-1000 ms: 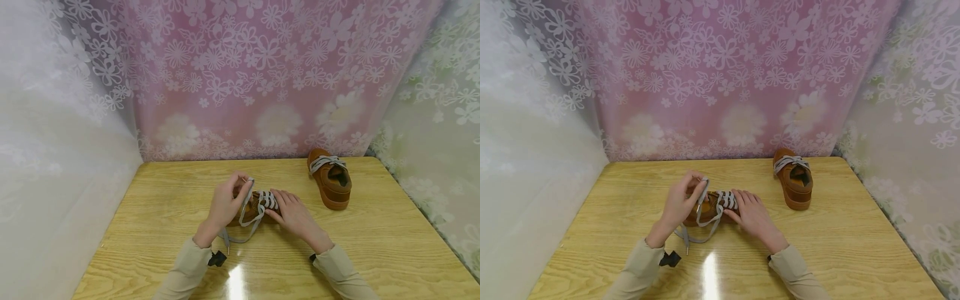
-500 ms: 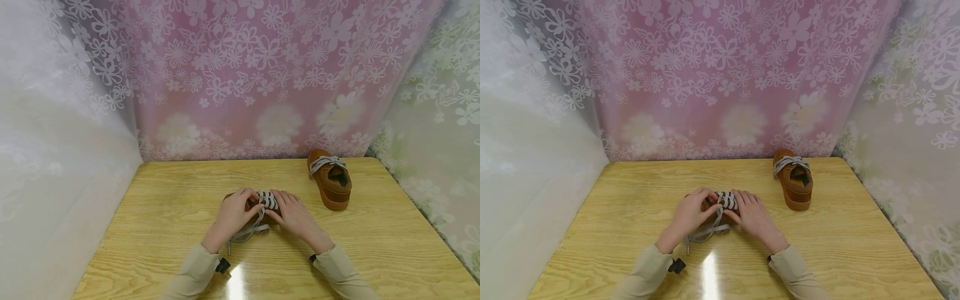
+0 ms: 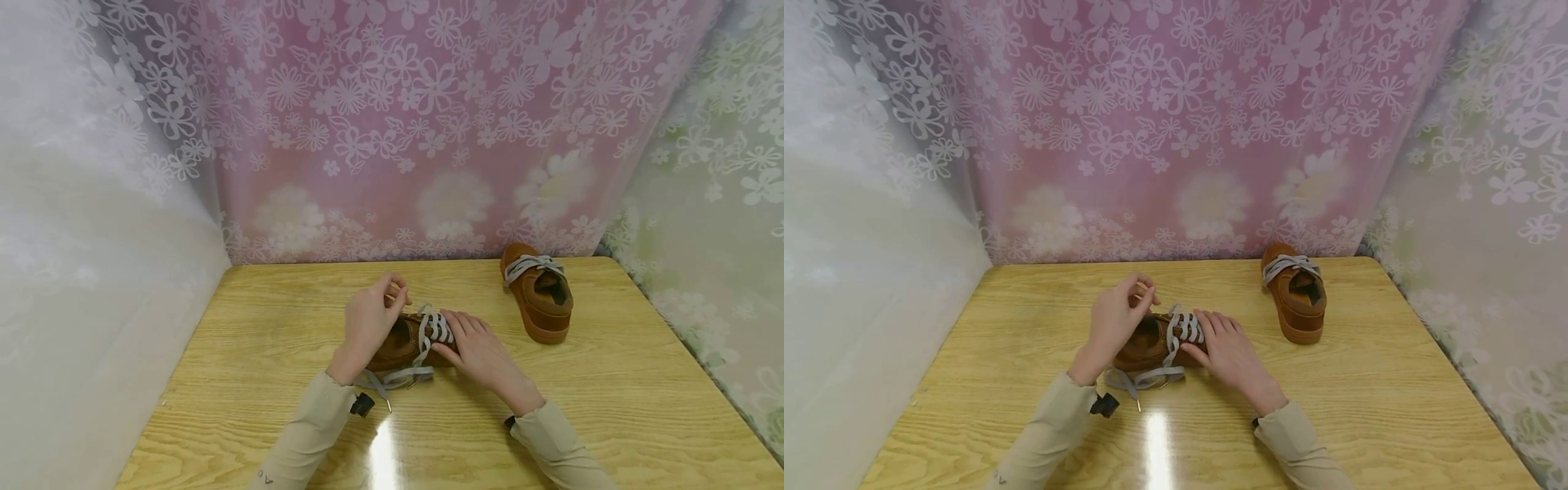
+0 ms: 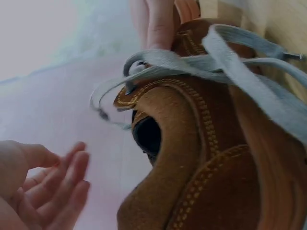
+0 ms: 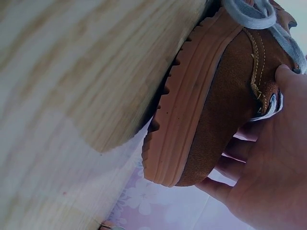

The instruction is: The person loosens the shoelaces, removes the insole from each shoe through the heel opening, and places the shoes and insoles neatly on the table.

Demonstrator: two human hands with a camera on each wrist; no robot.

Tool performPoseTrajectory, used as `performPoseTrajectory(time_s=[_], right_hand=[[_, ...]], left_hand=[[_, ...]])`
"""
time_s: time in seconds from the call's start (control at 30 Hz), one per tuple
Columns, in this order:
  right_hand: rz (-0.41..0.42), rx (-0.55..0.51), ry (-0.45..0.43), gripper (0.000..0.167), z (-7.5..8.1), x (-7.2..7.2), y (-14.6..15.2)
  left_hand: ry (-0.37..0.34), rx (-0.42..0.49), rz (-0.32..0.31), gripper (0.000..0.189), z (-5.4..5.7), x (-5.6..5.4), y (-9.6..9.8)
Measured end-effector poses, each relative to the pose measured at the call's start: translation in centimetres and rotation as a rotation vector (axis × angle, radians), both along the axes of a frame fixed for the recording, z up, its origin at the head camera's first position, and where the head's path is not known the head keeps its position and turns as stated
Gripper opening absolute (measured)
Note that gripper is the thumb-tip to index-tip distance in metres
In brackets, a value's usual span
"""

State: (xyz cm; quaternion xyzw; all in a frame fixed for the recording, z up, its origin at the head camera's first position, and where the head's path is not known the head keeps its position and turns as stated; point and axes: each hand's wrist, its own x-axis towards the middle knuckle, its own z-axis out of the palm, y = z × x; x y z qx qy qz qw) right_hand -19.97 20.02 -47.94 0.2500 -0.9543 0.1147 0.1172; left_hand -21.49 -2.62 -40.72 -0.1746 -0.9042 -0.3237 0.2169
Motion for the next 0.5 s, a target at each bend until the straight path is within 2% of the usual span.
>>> performPoseTrajectory(time_s=[0.07, 0.2, 0.3, 0.4, 0.5], right_hand=[[0.003, 0.002, 0.002, 0.071, 0.0, 0.0, 0.0], [0.003, 0.004, 0.001, 0.071, -0.1, 0.0, 0.0], [0.000, -0.005, 0.004, 0.070, -0.1, 0.0, 0.0], [-0.002, -0.006, 0.006, 0.070, -0.2, -0.1, 0.1], [0.001, 0.000, 0.003, 0.071, -0.2, -0.1, 0.1]], left_hand=[[-0.041, -0.032, -0.021, 0.019, -0.1, 0.3, 0.0], [-0.102, -0.202, -0.109, 0.029, -0.7, 1.3, -0.1], [-0.120, -0.279, -0.188, 0.024, -1.0, 1.7, -0.1], [-0.117, -0.275, -0.198, 0.014, -1.0, 1.5, -0.1], [-0.106, -0.179, -0.141, 0.009, -0.5, 0.8, -0.1]])
